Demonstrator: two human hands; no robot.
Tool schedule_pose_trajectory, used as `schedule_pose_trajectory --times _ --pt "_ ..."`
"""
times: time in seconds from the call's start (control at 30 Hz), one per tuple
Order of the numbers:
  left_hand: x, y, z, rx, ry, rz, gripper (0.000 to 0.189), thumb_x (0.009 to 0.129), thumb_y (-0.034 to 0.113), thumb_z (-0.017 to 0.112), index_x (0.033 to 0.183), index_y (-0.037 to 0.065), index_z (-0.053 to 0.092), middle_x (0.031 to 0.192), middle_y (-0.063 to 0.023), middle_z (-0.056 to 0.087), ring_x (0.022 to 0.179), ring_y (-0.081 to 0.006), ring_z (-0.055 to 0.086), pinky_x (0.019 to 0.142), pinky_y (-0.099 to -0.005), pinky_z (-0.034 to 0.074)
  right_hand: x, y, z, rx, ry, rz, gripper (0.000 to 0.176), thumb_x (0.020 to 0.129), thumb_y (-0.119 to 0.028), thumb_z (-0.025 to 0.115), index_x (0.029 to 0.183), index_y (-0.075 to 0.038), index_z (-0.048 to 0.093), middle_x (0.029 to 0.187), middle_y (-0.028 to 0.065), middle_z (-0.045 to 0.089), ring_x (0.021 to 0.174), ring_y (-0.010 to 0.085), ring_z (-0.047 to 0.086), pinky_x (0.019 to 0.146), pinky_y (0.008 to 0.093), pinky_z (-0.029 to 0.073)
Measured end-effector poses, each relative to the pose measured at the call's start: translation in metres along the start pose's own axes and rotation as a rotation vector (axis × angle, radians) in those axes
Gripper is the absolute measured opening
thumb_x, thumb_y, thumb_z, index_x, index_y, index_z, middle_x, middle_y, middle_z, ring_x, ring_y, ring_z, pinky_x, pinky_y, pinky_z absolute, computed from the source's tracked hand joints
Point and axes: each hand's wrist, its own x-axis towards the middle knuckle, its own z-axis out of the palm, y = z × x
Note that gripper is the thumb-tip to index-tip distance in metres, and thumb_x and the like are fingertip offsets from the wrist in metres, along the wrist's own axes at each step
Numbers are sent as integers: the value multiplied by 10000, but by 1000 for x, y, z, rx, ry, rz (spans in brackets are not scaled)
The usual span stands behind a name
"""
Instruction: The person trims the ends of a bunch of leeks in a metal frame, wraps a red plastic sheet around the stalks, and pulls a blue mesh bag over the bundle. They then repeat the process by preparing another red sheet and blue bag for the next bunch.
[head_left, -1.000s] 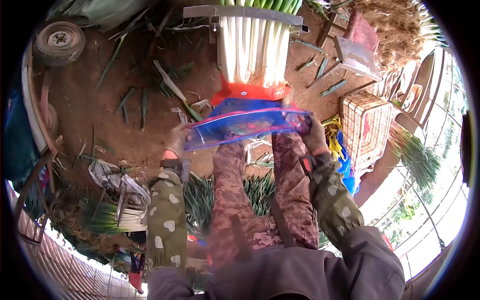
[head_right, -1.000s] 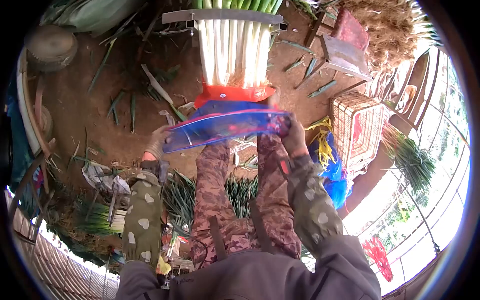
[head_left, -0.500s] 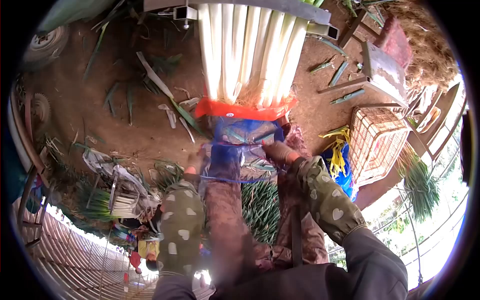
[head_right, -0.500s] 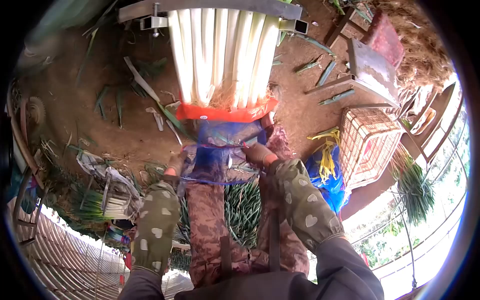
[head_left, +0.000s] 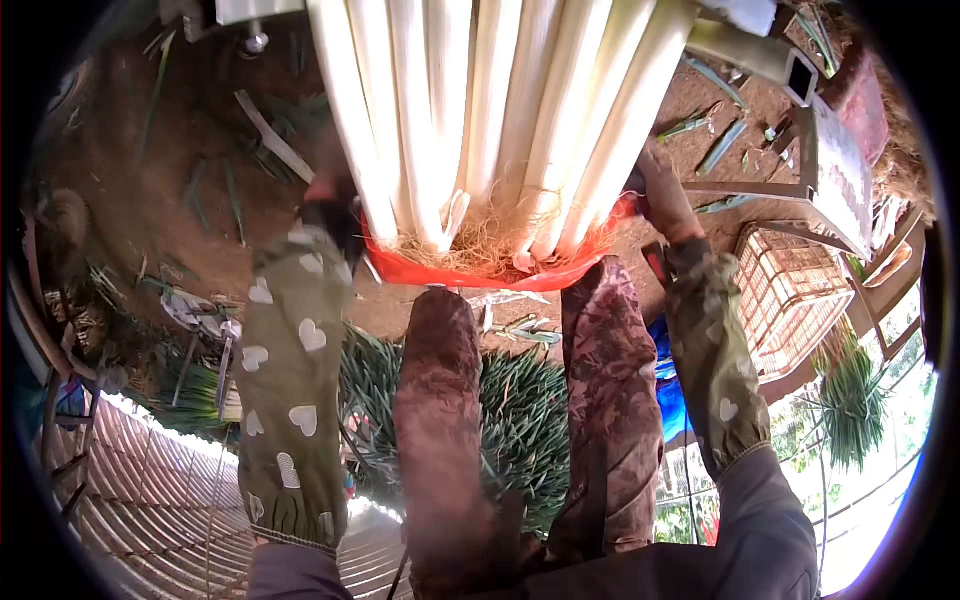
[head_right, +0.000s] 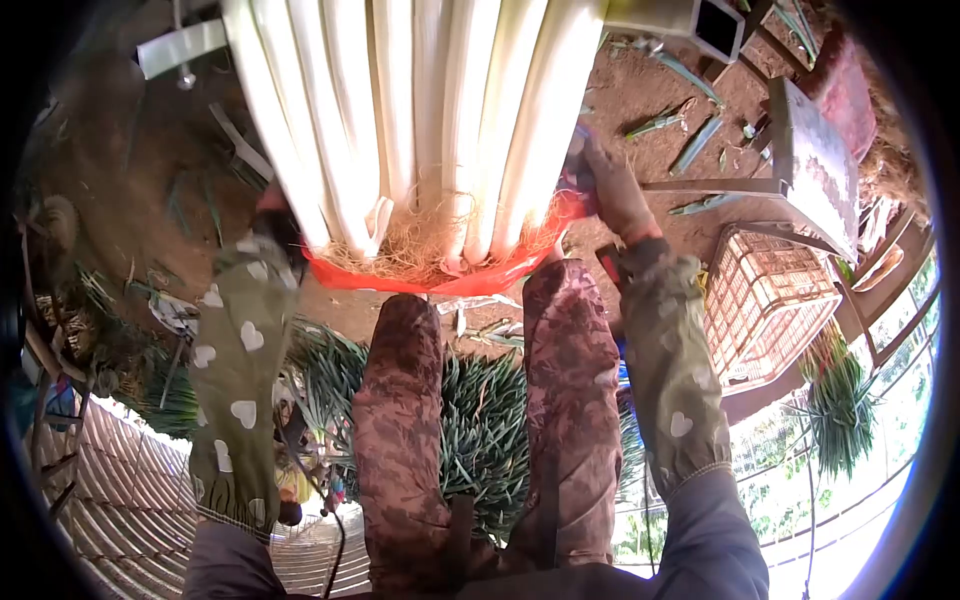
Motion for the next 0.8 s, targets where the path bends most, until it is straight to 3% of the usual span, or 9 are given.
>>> schedule_pose_trajectory --times 0.07,0.23,0.3,0.4,0.47,0.53,0.63,0.73,0.8 --pt "-40 0 -2 19 -39 -24 371 991 332 523 1253 87 619 1183 -90 655 901 -223 664 773 -325 537 -43 -47 -7 401 -37 368 448 998 -494 532 949 -58 619 727 -36 538 575 40 464 454 235 375" --pt "-151 19 -9 676 -208 218 332 976 234 572 1236 37 633 1091 -69 683 905 -188 658 798 -316 535 -119 -96 -3 533 -186 407 310 978 -365 586 922 -62 614 756 -56 506 630 45 428 516 215 345" --pt "-169 33 -17 1515 -192 1275 362 903 141 663 1228 -12 620 1024 -71 702 894 -186 662 763 -293 537 -126 -98 1 722 -180 466 270 973 -330 601 952 -63 626 766 -52 524 633 48 445 535 211 366" --pt "-116 67 -55 1000 -304 644 582 780 150 778 1312 36 570 1081 -120 693 926 -236 672 819 -325 551 -88 -118 -5 885 69 458 272 967 -277 617 1078 -29 626 801 -20 590 677 73 544 554 218 449" --pt "-99 108 -54 1501 -45 619 591 795 166 770 1327 31 551 1104 -121 687 938 -236 671 826 -324 555 -39 -140 -40 934 181 379 303 948 -255 653 1130 -16 609 897 52 687 765 132 655 632 278 537" --pt "-96 146 -36 1783 145 574 601 809 181 761 1343 25 532 1126 -122 681 950 -236 670 832 -323 558 9 -133 -88 -224 87 -293 261 920 -184 689 1126 -37 626 889 74 699 753 153 671 631 297 540" --pt "-106 167 -3 1925 284 519 617 831 205 748 1366 16 503 1160 -124 673 968 -236 668 841 -321 563 44 -114 -87 -183 214 -512 238 882 -210 735 1047 -53 664 834 36 676 637 121 610 544 282 489" --pt "-106 151 12 1981 238 505 635 853 228 736 1389 7 474 1194 -125 665 985 -237 667 850 -320 568 12 -113 -80 1052 84 186 221 925 -183 680 1092 -41 651 826 -51 623 546 65 514 471 250 454" --pt "-99 135 8 1729 95 336 648 868 243 727 1404 1 454 1216 -126 659 997 -237 666 857 -318 572 -18 -107 -54 982 180 353 213 960 -236 647 1061 -50 637 747 -70 577 489 34 422 419 219 370"
